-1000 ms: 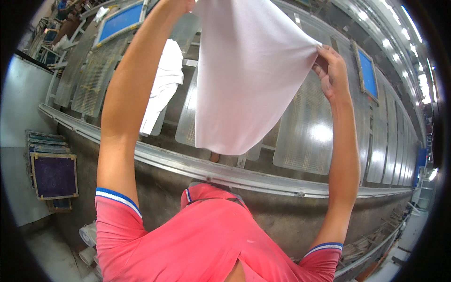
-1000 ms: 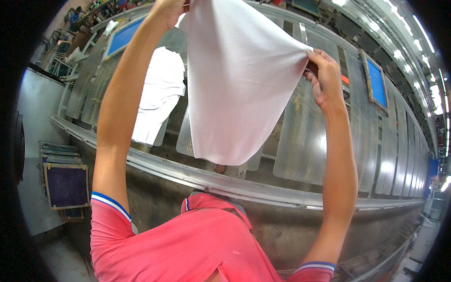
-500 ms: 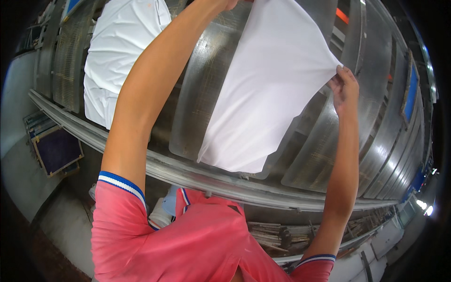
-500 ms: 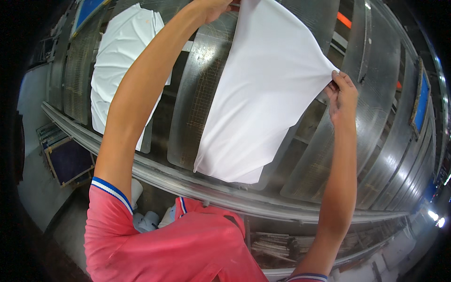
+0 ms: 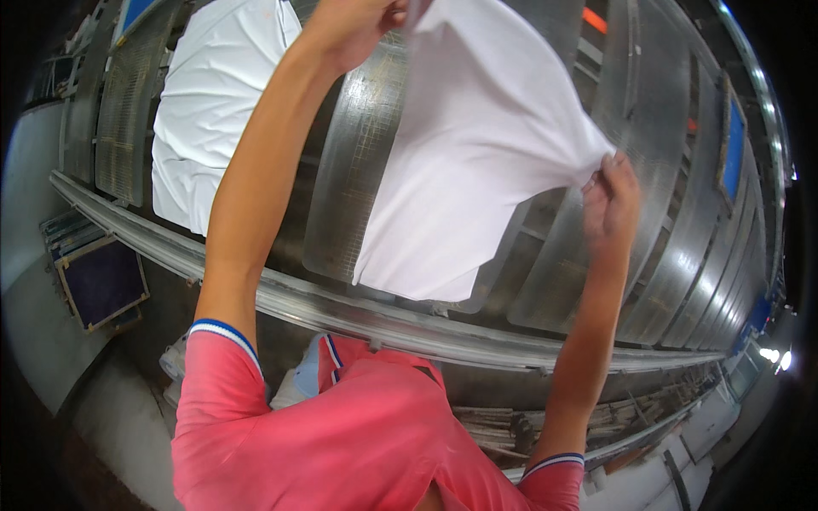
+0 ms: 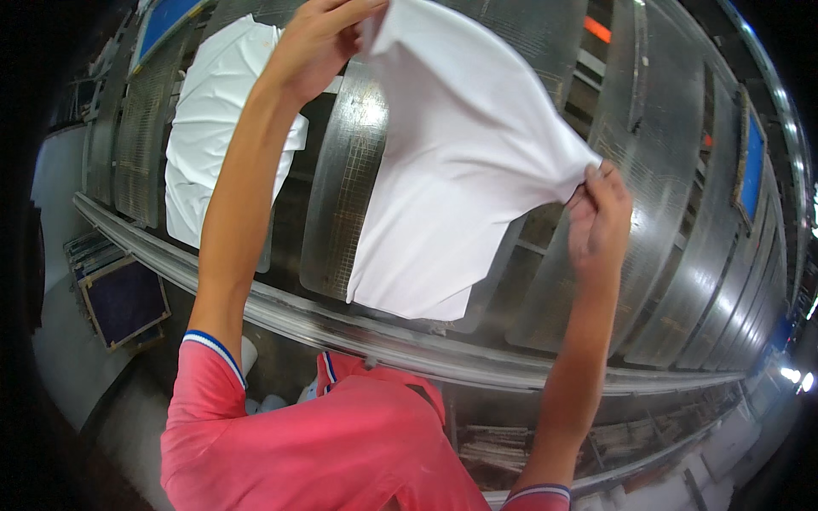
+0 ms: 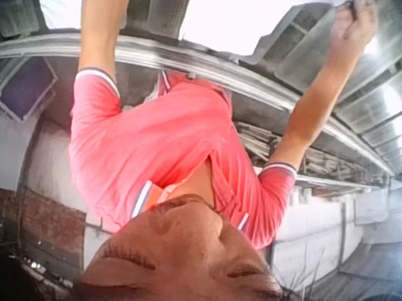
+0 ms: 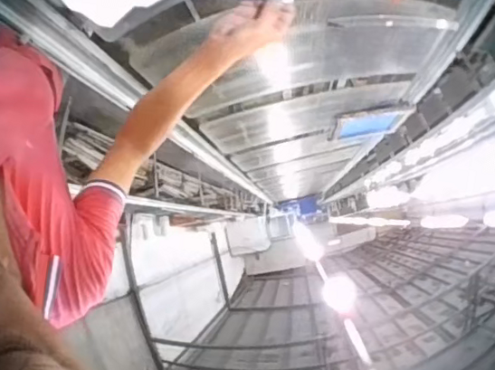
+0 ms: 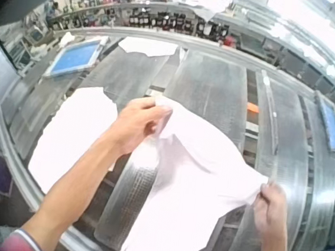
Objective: The person uses a yellow squeegee to scrape a blue screen printing frame. The person then places white t-shirts on a conveyor belt one at a time, smoothing the fabric to prepare them for printing.
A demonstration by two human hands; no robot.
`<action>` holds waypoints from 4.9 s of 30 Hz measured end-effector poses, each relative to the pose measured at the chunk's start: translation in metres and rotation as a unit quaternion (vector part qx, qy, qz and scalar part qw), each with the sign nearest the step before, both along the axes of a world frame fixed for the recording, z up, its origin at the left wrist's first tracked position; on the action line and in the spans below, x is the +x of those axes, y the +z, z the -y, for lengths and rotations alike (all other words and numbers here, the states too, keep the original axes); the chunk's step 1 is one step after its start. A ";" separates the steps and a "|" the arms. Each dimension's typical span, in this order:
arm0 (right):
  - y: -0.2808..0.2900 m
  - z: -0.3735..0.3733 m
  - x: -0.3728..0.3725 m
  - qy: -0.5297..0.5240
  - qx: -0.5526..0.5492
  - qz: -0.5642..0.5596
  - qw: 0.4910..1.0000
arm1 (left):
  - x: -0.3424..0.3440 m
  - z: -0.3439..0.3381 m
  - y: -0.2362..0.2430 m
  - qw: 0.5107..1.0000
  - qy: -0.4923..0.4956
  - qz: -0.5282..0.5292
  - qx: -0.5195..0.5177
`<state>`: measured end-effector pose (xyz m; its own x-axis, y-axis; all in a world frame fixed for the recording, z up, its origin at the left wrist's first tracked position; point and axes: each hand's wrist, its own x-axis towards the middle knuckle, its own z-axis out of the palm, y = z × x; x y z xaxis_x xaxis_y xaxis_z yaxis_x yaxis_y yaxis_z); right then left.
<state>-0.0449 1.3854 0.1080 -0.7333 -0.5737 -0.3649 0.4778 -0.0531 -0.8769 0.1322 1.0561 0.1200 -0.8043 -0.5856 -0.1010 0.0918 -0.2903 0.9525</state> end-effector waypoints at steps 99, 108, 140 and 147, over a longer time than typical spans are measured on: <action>-0.080 -0.230 0.263 0.051 0.290 0.126 0.947 | 0.273 -0.336 -0.110 0.879 0.204 0.360 0.236; -0.041 -0.229 0.246 0.061 0.131 0.215 0.966 | 0.251 -0.330 -0.063 0.900 0.205 0.278 0.264; -0.100 -0.193 0.247 0.039 0.299 0.096 0.949 | 0.235 -0.321 -0.127 0.906 0.150 0.323 0.231; -0.106 -0.178 0.251 0.028 0.259 0.128 0.957 | 0.228 -0.320 -0.109 0.908 0.172 0.316 0.214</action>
